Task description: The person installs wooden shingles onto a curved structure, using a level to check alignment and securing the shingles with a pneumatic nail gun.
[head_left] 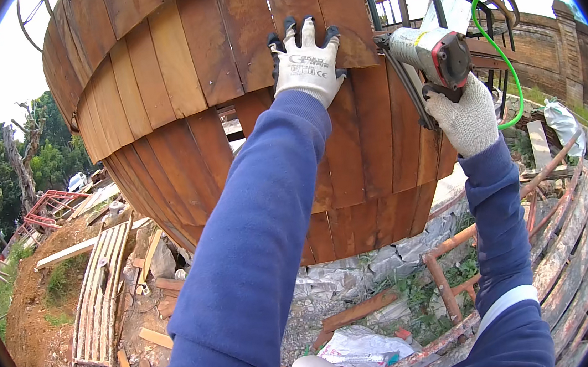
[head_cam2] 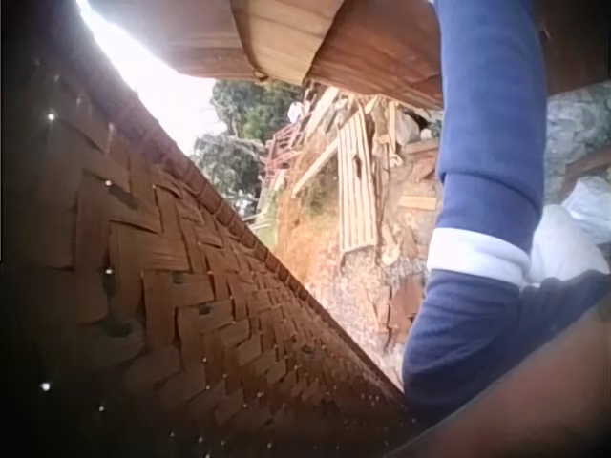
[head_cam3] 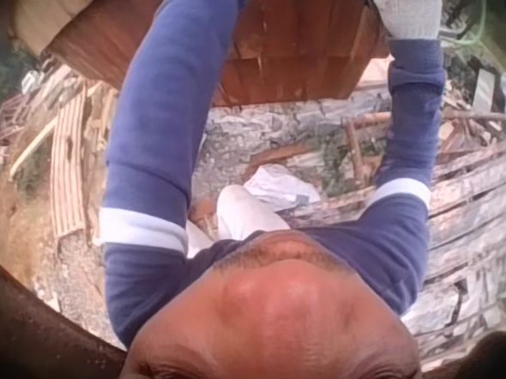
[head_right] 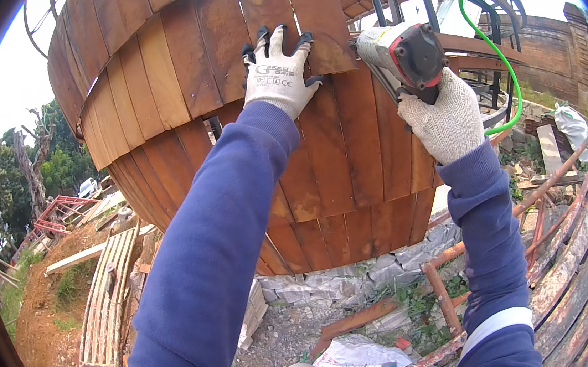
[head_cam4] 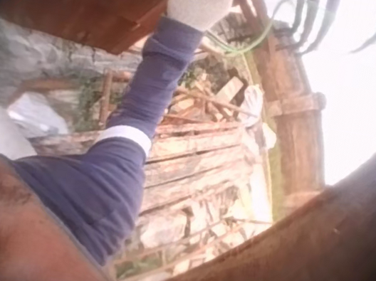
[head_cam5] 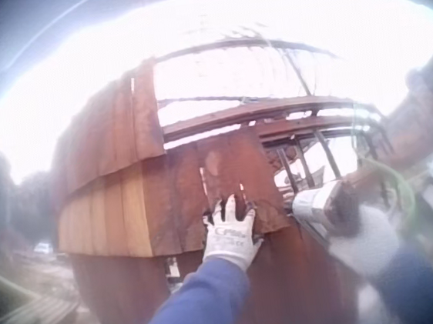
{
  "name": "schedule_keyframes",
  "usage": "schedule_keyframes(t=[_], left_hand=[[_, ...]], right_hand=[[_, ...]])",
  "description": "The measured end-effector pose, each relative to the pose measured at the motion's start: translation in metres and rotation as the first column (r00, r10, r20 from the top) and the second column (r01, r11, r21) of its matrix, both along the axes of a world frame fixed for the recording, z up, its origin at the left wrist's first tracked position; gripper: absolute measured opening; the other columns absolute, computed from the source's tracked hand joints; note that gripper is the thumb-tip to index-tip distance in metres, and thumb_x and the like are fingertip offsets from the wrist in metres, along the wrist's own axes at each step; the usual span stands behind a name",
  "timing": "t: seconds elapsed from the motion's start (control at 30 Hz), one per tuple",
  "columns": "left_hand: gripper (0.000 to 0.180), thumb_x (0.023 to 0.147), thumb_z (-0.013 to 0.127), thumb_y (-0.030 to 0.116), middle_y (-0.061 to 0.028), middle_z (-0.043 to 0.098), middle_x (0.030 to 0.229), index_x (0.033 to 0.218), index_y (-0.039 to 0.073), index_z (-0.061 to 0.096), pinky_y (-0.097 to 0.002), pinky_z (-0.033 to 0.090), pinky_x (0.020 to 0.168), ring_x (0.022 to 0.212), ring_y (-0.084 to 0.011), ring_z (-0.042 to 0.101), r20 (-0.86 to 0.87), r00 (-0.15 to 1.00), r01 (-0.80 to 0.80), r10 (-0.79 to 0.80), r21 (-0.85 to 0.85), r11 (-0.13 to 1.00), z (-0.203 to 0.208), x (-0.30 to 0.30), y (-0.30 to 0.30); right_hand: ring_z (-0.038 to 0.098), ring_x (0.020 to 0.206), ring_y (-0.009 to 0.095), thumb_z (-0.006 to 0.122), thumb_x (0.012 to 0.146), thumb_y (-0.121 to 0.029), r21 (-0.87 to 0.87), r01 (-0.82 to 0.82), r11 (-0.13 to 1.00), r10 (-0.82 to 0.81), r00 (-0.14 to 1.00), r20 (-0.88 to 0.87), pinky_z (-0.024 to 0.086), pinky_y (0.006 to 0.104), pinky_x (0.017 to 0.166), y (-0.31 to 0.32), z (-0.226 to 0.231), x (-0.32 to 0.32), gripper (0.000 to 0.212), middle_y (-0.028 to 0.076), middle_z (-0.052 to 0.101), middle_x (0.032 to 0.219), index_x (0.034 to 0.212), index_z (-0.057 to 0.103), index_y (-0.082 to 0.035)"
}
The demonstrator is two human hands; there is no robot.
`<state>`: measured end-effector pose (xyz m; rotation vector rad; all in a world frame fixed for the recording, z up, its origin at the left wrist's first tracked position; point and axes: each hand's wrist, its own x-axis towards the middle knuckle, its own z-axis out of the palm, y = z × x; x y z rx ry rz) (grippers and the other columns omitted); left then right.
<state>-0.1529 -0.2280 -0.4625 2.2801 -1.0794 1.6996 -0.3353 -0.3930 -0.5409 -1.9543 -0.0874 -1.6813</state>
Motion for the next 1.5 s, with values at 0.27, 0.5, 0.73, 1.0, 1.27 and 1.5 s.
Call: schedule_keyframes(t=[0.27, 0.5, 0.73, 1.0, 1.27, 1.5], left_hand=[[0.073, 0.089, 0.071, 0.047, -0.0142, 0.027, 0.162, 0.154, 0.030, 0.040, -0.0579, 0.021, 0.122, 0.151, -0.0370, 0.024, 0.005, 1.000, -0.007, 0.007, 0.002, 1.000, 0.001, -0.002, 0.000], [0.074, 0.089, 0.071, 0.047, -0.0134, 0.026, 0.163, 0.154, 0.031, 0.040, -0.0569, 0.019, 0.123, 0.151, -0.0365, 0.024, -0.001, 1.000, -0.009, 0.009, 0.001, 1.000, 0.000, -0.001, -0.002], [0.075, 0.090, 0.071, 0.043, -0.0131, 0.025, 0.164, 0.155, 0.031, 0.036, -0.0553, 0.019, 0.123, 0.152, -0.0352, 0.022, 0.001, 1.000, -0.019, 0.019, 0.027, 0.999, 0.001, -0.003, 0.004], [0.075, 0.090, 0.070, 0.035, -0.0119, 0.023, 0.164, 0.156, 0.031, 0.035, -0.0542, 0.020, 0.123, 0.152, -0.0342, 0.022, -0.001, 0.996, -0.088, 0.089, 0.085, 0.992, 0.006, -0.008, 0.011], [0.079, 0.087, 0.072, 0.025, -0.0102, 0.021, 0.165, 0.156, 0.032, 0.034, -0.0523, 0.021, 0.124, 0.153, -0.0325, 0.020, -0.063, 0.991, -0.112, 0.122, 0.143, 0.983, 0.016, -0.016, 0.018], [0.082, 0.086, 0.065, 0.012, -0.0093, 0.018, 0.167, 0.158, 0.033, 0.030, -0.0530, 0.020, 0.124, 0.154, -0.0308, 0.018, -0.095, 0.984, -0.133, 0.153, 0.188, 0.973, 0.019, -0.015, 0.016]], right_hand=[[0.072, 0.087, 0.026, 0.073, 0.080, -0.011, -0.186, 0.115, 0.976, -0.121, 0.992, -0.024, 0.056, 0.0376, 0.082, -0.002, 0.013, 0.001, 0.035, 0.015, 0.072, 0.093, 0.111, 0.066, 0.001], [0.072, 0.091, 0.032, 0.073, 0.080, -0.012, -0.201, 0.179, 0.963, -0.201, 0.975, -0.092, 0.055, 0.0390, 0.084, 0.000, 0.019, -0.004, 0.036, 0.018, 0.072, 0.096, 0.113, 0.066, -0.001], [0.071, 0.093, 0.034, 0.073, 0.080, -0.013, -0.217, 0.191, 0.957, -0.209, 0.976, -0.063, 0.055, 0.0399, 0.084, 0.006, 0.018, -0.008, 0.034, 0.019, 0.072, 0.097, 0.112, 0.066, -0.002], [0.072, 0.092, 0.034, 0.073, 0.080, -0.013, -0.225, 0.236, 0.946, -0.260, 0.961, -0.088, 0.055, 0.0396, 0.084, 0.010, 0.020, -0.011, 0.034, 0.018, 0.073, 0.096, 0.112, 0.066, -0.002], [0.071, 0.084, 0.024, 0.071, 0.082, -0.010, -0.151, 0.135, 0.979, -0.141, 0.989, -0.030, 0.055, 0.0367, 0.079, 0.019, 0.017, -0.009, 0.034, 0.015, 0.072, 0.092, 0.114, 0.065, 0.001], [0.061, 0.069, 0.016, 0.051, 0.095, -0.009, 0.370, -0.621, 0.691, 0.649, 0.758, 0.061, 0.055, 0.0362, 0.062, -0.039, 0.001, 0.012, 0.036, 0.020, 0.069, 0.110, 0.130, 0.053, 0.002]])
